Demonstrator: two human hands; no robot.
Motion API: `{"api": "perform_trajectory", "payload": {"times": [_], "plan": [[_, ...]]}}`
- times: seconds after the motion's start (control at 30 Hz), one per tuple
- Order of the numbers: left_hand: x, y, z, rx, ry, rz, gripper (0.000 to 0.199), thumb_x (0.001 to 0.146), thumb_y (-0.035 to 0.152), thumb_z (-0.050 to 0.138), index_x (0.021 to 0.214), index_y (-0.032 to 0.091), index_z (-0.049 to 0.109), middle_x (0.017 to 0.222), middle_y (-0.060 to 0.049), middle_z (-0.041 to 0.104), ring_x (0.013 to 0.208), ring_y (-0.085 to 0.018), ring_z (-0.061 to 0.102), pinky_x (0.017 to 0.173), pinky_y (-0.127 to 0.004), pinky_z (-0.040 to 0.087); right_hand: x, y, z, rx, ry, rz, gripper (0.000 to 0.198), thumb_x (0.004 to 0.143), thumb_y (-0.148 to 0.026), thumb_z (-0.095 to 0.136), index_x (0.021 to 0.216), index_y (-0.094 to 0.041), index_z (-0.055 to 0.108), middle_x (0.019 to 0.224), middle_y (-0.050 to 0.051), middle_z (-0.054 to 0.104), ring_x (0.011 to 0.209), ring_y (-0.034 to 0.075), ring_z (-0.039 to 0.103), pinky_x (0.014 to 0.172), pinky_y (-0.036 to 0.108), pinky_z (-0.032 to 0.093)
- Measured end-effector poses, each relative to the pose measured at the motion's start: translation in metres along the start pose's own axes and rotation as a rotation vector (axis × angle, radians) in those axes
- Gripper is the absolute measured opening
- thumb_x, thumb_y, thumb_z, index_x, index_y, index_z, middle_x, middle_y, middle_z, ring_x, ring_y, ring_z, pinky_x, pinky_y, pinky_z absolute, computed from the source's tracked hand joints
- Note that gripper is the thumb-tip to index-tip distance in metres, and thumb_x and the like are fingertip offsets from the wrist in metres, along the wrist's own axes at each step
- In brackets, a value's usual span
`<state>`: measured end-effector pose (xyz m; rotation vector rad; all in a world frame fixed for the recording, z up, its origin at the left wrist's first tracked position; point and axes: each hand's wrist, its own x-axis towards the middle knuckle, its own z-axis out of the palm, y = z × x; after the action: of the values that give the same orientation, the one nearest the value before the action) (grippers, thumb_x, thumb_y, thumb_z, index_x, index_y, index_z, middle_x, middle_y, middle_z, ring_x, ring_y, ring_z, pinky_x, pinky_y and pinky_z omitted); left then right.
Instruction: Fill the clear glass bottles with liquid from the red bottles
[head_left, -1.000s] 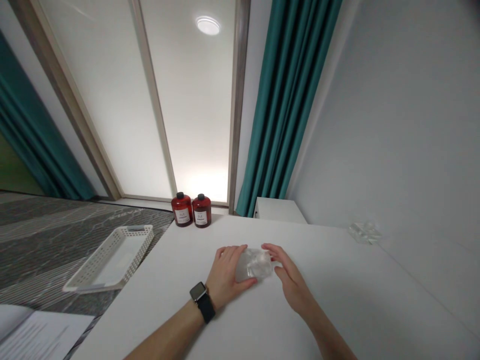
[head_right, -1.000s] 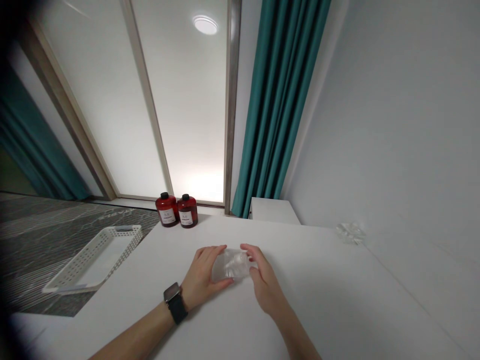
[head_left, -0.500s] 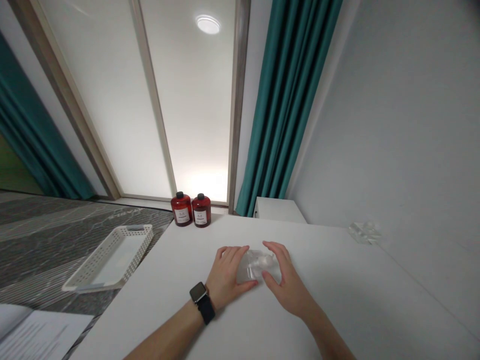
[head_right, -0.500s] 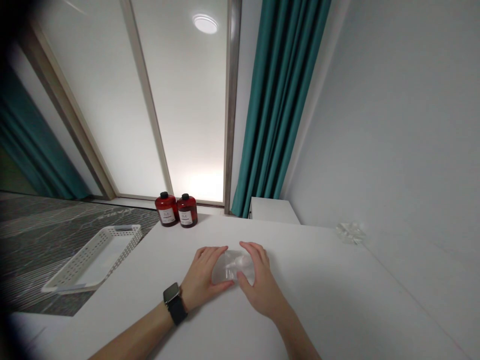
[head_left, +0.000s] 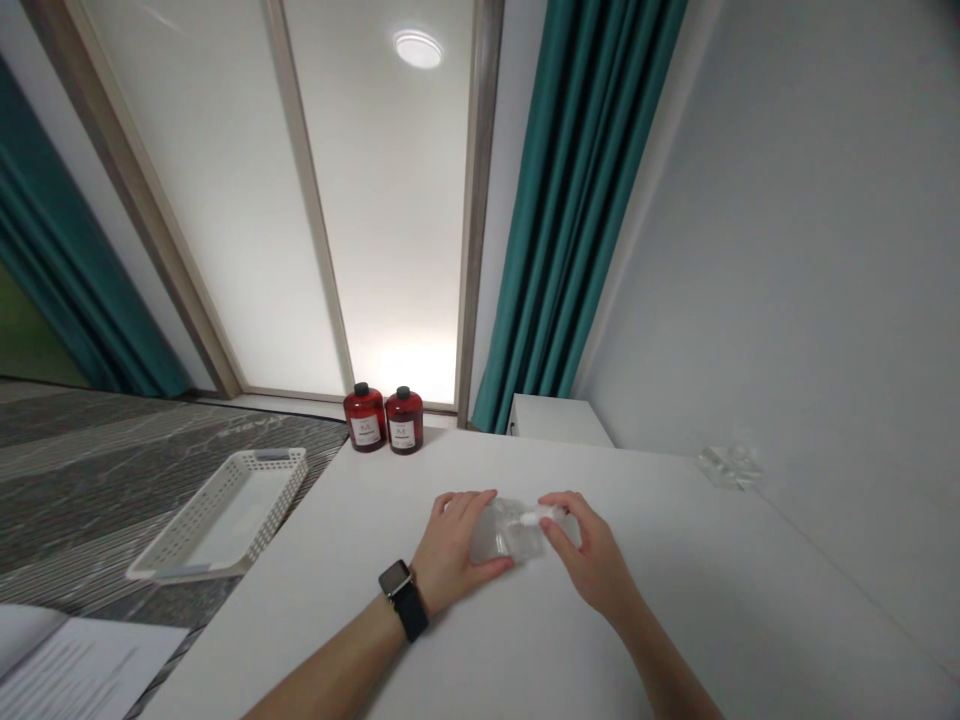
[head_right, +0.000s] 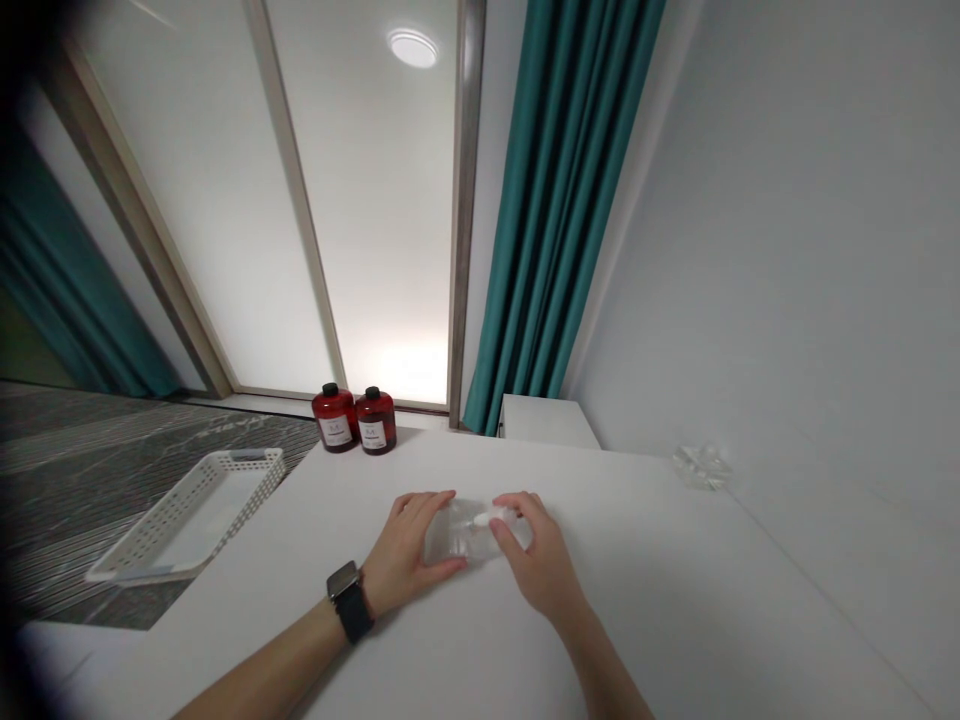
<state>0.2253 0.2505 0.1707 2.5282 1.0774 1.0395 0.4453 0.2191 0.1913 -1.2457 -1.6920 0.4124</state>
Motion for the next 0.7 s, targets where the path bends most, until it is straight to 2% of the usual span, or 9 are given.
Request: {"api": "perform_trajectory", "payload": {"times": [0.1, 0.23, 0.4, 0.57, 0.7], "plan": [[0.0, -0.002, -0.001, -0.063, -0.003, -0.078, 0.073, 0.068, 0.027, 0.083, 0.13, 0.02, 0.046, 0.121, -0.011, 0.065, 0.109, -0.031, 0.061, 0.097, -0.05, 0.045, -0.001, 0.005, -0.001, 0.015, 0.09, 0.037, 0.02, 0.091, -0.034, 0.055, 0.104, -0.021, 0.062, 0.096, 0.006, 0.068, 0.09, 0.023, 0.064, 0.082, 0.035, 0.051], [-0.002, -0.006, 0.0, -0.187, -0.035, -0.177, 0.071, 0.065, 0.023, 0.083, 0.126, 0.019, 0.048, 0.116, -0.01, 0.065, 0.107, -0.029, 0.062, 0.096, -0.046, 0.049, -0.003, 0.005, -0.001, -0.015, 0.181, -0.009, 0.017, 0.092, -0.035, 0.054, 0.1, -0.021, 0.061, 0.092, 0.006, 0.067, 0.087, 0.023, 0.063, 0.08, 0.035, 0.051], [-0.004, -0.009, 0.004, -0.286, -0.061, -0.23, 0.064, 0.063, 0.017, 0.083, 0.118, 0.019, 0.051, 0.112, -0.008, 0.065, 0.105, -0.028, 0.062, 0.094, -0.045, 0.05, -0.002, -0.001, -0.002, -0.047, 0.181, -0.094, 0.014, 0.093, -0.031, 0.052, 0.098, -0.022, 0.062, 0.088, 0.005, 0.067, 0.083, 0.021, 0.064, 0.076, 0.033, 0.051], [-0.003, -0.012, 0.005, -0.389, -0.089, -0.259, 0.061, 0.064, 0.012, 0.082, 0.115, 0.019, 0.049, 0.11, -0.008, 0.064, 0.103, -0.026, 0.06, 0.094, -0.043, 0.048, -0.002, 0.0, -0.003, -0.056, 0.269, -0.091, 0.015, 0.094, -0.032, 0.051, 0.096, -0.022, 0.062, 0.087, 0.005, 0.066, 0.081, 0.021, 0.064, 0.074, 0.032, 0.052], [-0.001, -0.015, 0.005, -0.494, -0.14, -0.273, 0.059, 0.063, 0.015, 0.084, 0.11, 0.017, 0.048, 0.107, -0.008, 0.062, 0.101, -0.026, 0.06, 0.092, -0.04, 0.048, -0.002, 0.004, -0.003, -0.075, 0.221, -0.08, 0.016, 0.093, -0.034, 0.053, 0.096, -0.022, 0.063, 0.087, 0.005, 0.068, 0.083, 0.021, 0.065, 0.076, 0.032, 0.052]]}}
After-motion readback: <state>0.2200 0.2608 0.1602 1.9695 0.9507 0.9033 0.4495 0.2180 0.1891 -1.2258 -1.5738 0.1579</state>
